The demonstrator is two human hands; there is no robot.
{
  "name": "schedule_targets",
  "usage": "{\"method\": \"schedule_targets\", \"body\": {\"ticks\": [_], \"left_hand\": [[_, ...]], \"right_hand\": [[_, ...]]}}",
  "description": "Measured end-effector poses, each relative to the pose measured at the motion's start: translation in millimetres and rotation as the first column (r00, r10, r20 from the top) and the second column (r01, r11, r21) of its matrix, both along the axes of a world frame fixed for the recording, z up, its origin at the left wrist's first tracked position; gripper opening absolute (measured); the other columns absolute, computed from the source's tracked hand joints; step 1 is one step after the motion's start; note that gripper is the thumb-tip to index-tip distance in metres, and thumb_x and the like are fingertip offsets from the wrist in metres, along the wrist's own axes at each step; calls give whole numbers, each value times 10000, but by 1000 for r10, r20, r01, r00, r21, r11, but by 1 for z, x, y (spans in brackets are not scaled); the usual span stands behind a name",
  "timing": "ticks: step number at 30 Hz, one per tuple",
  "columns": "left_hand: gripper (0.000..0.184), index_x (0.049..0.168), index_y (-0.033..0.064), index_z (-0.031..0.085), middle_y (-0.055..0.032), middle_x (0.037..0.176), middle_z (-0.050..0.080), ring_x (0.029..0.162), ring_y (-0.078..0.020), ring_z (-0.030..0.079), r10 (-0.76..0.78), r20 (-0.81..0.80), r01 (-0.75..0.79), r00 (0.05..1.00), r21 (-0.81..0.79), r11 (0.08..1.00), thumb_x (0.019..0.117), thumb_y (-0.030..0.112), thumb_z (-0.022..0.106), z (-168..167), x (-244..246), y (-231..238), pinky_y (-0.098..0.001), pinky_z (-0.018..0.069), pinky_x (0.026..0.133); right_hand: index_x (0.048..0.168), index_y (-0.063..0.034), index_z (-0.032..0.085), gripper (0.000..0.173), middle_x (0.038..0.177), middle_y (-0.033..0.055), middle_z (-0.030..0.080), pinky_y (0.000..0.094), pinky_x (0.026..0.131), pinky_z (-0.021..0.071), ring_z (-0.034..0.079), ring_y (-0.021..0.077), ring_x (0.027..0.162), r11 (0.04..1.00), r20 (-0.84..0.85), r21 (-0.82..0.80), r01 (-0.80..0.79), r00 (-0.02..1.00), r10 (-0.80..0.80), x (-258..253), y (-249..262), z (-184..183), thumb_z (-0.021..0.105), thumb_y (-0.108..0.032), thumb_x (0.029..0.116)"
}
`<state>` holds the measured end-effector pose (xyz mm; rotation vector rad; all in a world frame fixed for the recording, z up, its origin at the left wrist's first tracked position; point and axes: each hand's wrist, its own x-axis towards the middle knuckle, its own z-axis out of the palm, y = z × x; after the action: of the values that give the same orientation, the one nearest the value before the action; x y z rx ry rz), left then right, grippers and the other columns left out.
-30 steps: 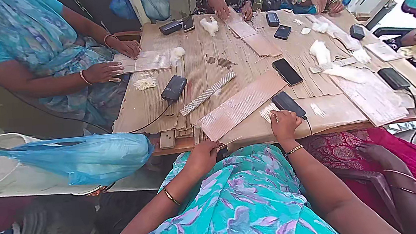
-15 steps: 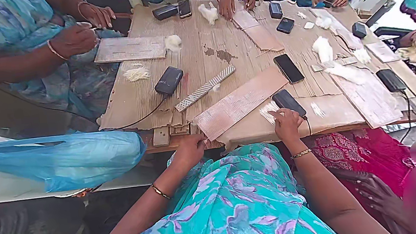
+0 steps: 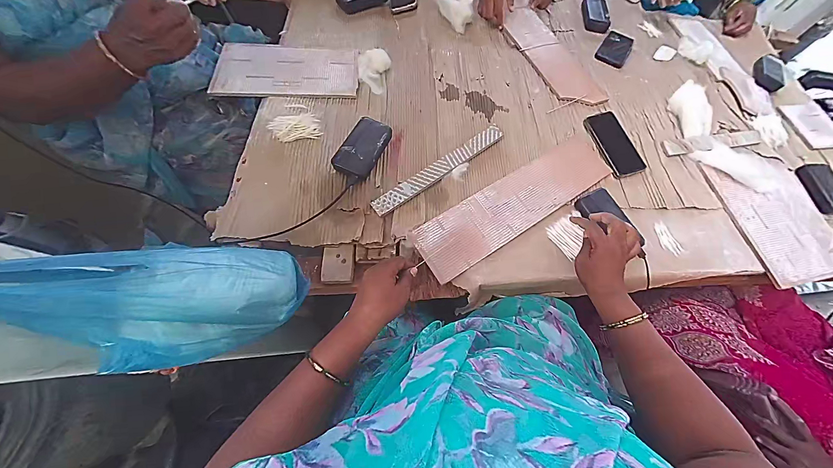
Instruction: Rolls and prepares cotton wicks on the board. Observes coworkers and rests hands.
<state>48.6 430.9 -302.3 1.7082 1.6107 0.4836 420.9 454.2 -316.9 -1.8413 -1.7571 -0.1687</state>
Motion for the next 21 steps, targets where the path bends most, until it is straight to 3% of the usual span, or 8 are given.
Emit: {"method": "schedule_targets", "body": {"ticks": [4, 8, 10, 15, 18, 21], "left_hand": [[271, 1142, -4, 678, -171, 1041, 681, 922, -281, 661, 123, 96, -129, 988, 55, 990, 1092, 214, 525, -5, -4, 14, -491, 535, 868], [250, 1197, -17, 660, -204, 1189, 649, 1088, -326, 645, 186, 118, -197, 975, 96, 976, 1026, 165, 648, -13, -5, 32, -501, 523, 962], [314, 1255, -7, 651, -219, 1240, 628, 1150, -359, 629, 189, 81, -197, 979, 91, 976, 982, 140, 706, -16, -4, 40, -527, 514, 1000], [334, 1302, 6, 658, -227, 1283, 614, 1168, -369, 626, 148, -17, -146, 989, 89, 985, 990, 125, 676, -20, 5, 49, -526, 513, 1008], [268, 1244, -18, 667, -235, 1272, 612, 1174, -381, 620, 153, -18, -151, 988, 62, 987, 1035, 136, 600, -21, 7, 52, -533, 501, 1019], [237, 1172, -47, 671, -244, 1223, 622, 1166, -382, 616, 171, 22, -172, 985, 41, 984, 1051, 132, 572, -23, 3, 52, -526, 488, 1027]], "right_hand": [[1193, -138, 752, 280, 1294, 229, 627, 730, 992, 336, 530, 514, 1214, 947, 75, 34, -320, 945, 317, -44, 7, -3, 576, -245, 1003], [1203, -211, 758, 368, 1279, 156, 661, 685, 954, 389, 565, 443, 1222, 809, 186, -38, -587, 791, 583, -100, 5, -18, 657, -450, 942], [1212, -237, 748, 385, 1263, 126, 671, 650, 944, 409, 583, 405, 1216, 750, 266, -62, -659, 713, 648, -121, 2, -24, 661, -480, 926], [1141, -239, 764, 294, 1142, 59, 723, 580, 961, 419, 642, 312, 1136, 703, 418, 25, -711, 646, 639, -142, 3, -37, 650, -422, 940], [1005, -241, 765, 256, 1055, -1, 742, 506, 962, 405, 651, 247, 1090, 687, 508, 131, -715, 644, 573, -143, 4, -41, 578, -415, 988], [947, -243, 754, 245, 1003, -27, 744, 477, 958, 385, 649, 223, 1056, 670, 564, 206, -713, 646, 514, -141, 4, -44, 569, -393, 1005]]}}
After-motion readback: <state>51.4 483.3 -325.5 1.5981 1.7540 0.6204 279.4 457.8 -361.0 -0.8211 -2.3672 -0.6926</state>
